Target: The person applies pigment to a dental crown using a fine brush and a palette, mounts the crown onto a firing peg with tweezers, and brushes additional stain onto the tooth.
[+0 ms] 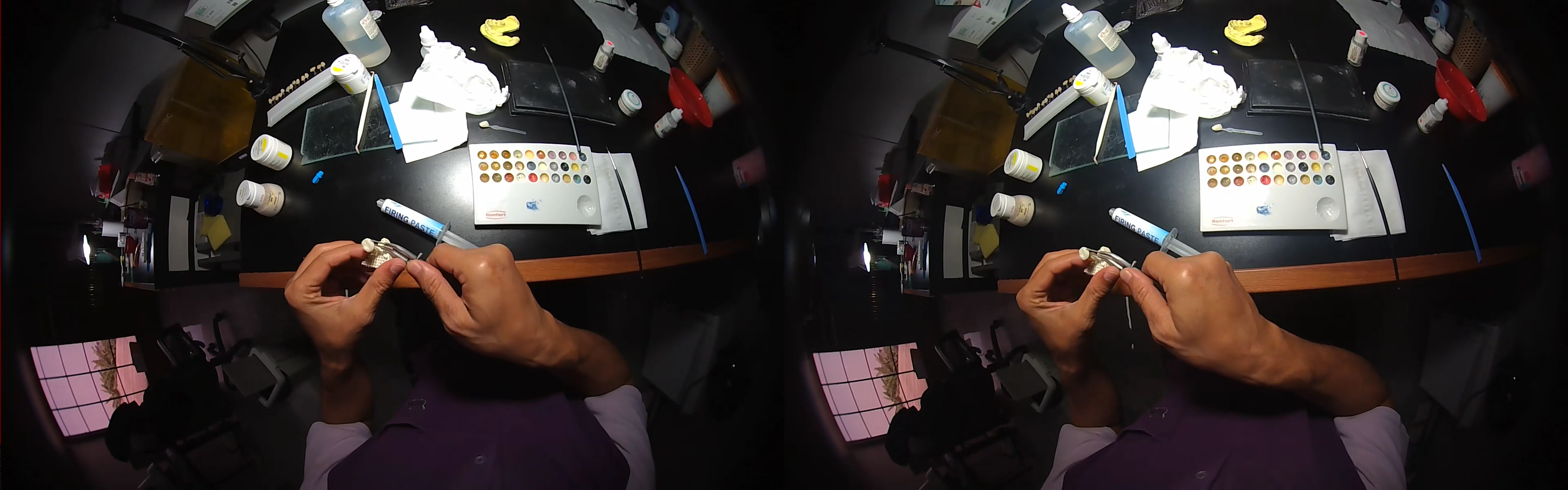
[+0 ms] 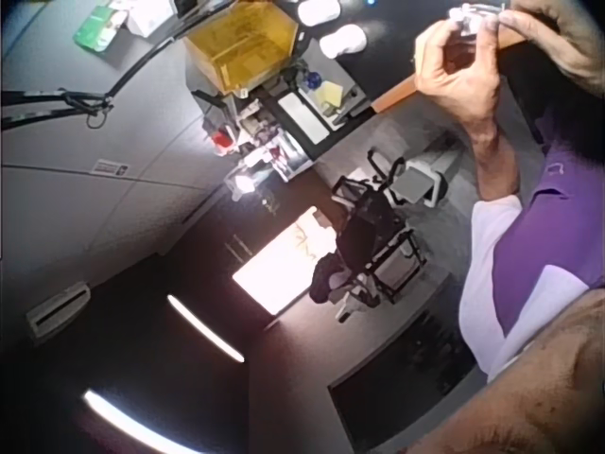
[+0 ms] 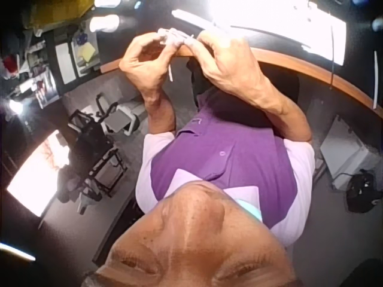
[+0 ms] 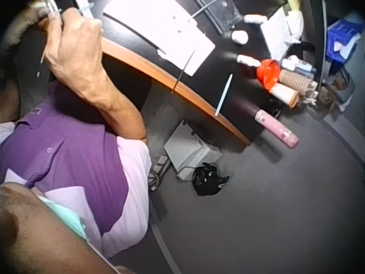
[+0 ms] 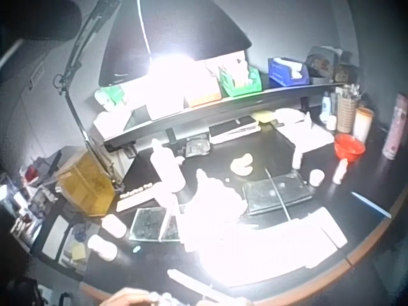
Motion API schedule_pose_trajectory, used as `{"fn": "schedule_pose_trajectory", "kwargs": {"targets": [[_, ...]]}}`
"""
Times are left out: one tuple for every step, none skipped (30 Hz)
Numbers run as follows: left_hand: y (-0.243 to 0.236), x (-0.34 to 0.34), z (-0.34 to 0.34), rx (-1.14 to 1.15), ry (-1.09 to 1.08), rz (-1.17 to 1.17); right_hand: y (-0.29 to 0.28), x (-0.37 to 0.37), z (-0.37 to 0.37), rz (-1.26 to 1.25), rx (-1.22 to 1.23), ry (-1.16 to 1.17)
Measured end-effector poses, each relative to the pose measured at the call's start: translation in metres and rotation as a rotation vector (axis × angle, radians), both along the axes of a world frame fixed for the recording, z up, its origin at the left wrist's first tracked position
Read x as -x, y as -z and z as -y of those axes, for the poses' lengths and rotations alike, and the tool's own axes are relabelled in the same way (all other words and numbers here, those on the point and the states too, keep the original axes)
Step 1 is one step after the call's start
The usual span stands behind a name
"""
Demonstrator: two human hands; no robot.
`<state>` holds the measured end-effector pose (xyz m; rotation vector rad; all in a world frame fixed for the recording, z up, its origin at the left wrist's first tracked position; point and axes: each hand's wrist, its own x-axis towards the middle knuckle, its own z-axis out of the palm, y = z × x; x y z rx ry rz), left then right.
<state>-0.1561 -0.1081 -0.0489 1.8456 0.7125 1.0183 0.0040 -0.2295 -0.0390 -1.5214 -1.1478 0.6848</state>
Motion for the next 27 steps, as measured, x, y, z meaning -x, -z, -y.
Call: {"fn": "schedule_pose_trajectory", "kwargs": {"targets": [[0.000, -0.001, 0.001, 0.004, -0.001, 0.003, -0.002, -0.002, 0.001, -0.025, 0.023, -0.013], [-0.001, -0.003, 0.001, 0.009, -0.002, 0.007, -0.004, -0.004, 0.001, -0.049, 0.045, -0.025], [-0.002, -0.002, 0.001, 0.008, -0.005, 0.007, -0.006, -0.005, 0.001, -0.049, 0.044, -0.028], [-0.003, -0.002, 0.001, 0.001, -0.005, 0.002, -0.009, -0.006, 0.001, -0.083, 0.077, -0.046], [-0.004, -0.002, 0.001, -0.006, -0.005, -0.003, -0.011, -0.007, 0.002, -0.115, 0.109, -0.065], [-0.005, -0.002, 0.002, -0.005, -0.015, 0.000, -0.011, -0.009, 0.001, -0.112, 0.111, -0.074], [-0.007, -0.002, 0.003, 0.012, 0.000, -0.007, -0.010, -0.010, 0.001, -0.131, 0.121, -0.091], [-0.010, -0.002, 0.004, 0.030, 0.013, -0.014, -0.010, -0.012, 0.000, -0.150, 0.131, -0.109], [-0.012, -0.002, 0.006, 0.033, -0.005, -0.007, -0.012, -0.013, 0.001, -0.188, 0.176, -0.131], [-0.016, -0.004, 0.007, 0.041, -0.007, -0.022, -0.011, -0.016, 0.001, -0.179, 0.182, -0.150], [-0.019, -0.006, 0.008, 0.049, -0.011, -0.037, -0.010, -0.018, 0.001, -0.242, 0.209, -0.171], [-0.021, -0.007, 0.008, 0.055, -0.031, -0.025, -0.011, -0.020, 0.002, -0.302, 0.239, -0.188], [-0.023, -0.009, 0.008, 0.091, -0.013, -0.027, -0.013, -0.021, 0.002, -0.320, 0.247, -0.185], [-0.026, -0.010, 0.008, 0.126, 0.003, -0.028, -0.016, -0.025, 0.003, -0.383, 0.282, -0.219], [-0.029, -0.011, 0.007, 0.117, 0.007, -0.031, -0.021, -0.027, 0.004, -0.445, 0.320, -0.224], [-0.033, -0.012, 0.007, 0.091, -0.008, -0.053, -0.026, -0.028, 0.003, -0.506, 0.361, -0.229], [-0.034, -0.013, 0.006, 0.066, -0.004, -0.040, -0.028, -0.029, 0.003, -0.515, 0.360, -0.242], [-0.034, -0.014, 0.005, 0.044, 0.005, -0.028, -0.029, -0.030, 0.003, -0.502, 0.375, -0.259], [-0.035, -0.015, 0.005, 0.053, -0.018, -0.016, -0.029, -0.031, 0.003, -0.542, 0.373, -0.254], [-0.037, -0.015, 0.004, 0.050, -0.015, -0.017, -0.030, -0.032, 0.003, -0.581, 0.373, -0.249], [-0.038, -0.017, 0.004, 0.049, -0.006, -0.019, -0.027, -0.034, 0.004, -0.556, 0.379, -0.240], [-0.040, -0.019, 0.004, 0.060, -0.022, -0.007, -0.026, -0.035, 0.005, -0.544, 0.395, -0.251], [-0.042, -0.020, 0.003, 0.024, -0.021, -0.049, -0.024, -0.036, 0.006, -0.515, 0.371, -0.230], [-0.047, -0.019, 0.003, -0.017, -0.023, -0.096, -0.024, -0.036, 0.005, -0.490, 0.341, -0.216], [-0.050, -0.018, 0.002, -0.059, -0.052, -0.129, -0.023, -0.036, 0.004, -0.499, 0.329, -0.231], [-0.053, -0.017, 0.001, -0.052, -0.069, -0.122, -0.025, -0.036, 0.003, -0.490, 0.339, -0.245], [-0.056, -0.016, 0.000, -0.103, -0.062, -0.156, -0.026, -0.036, 0.003, -0.483, 0.339, -0.235]]}}
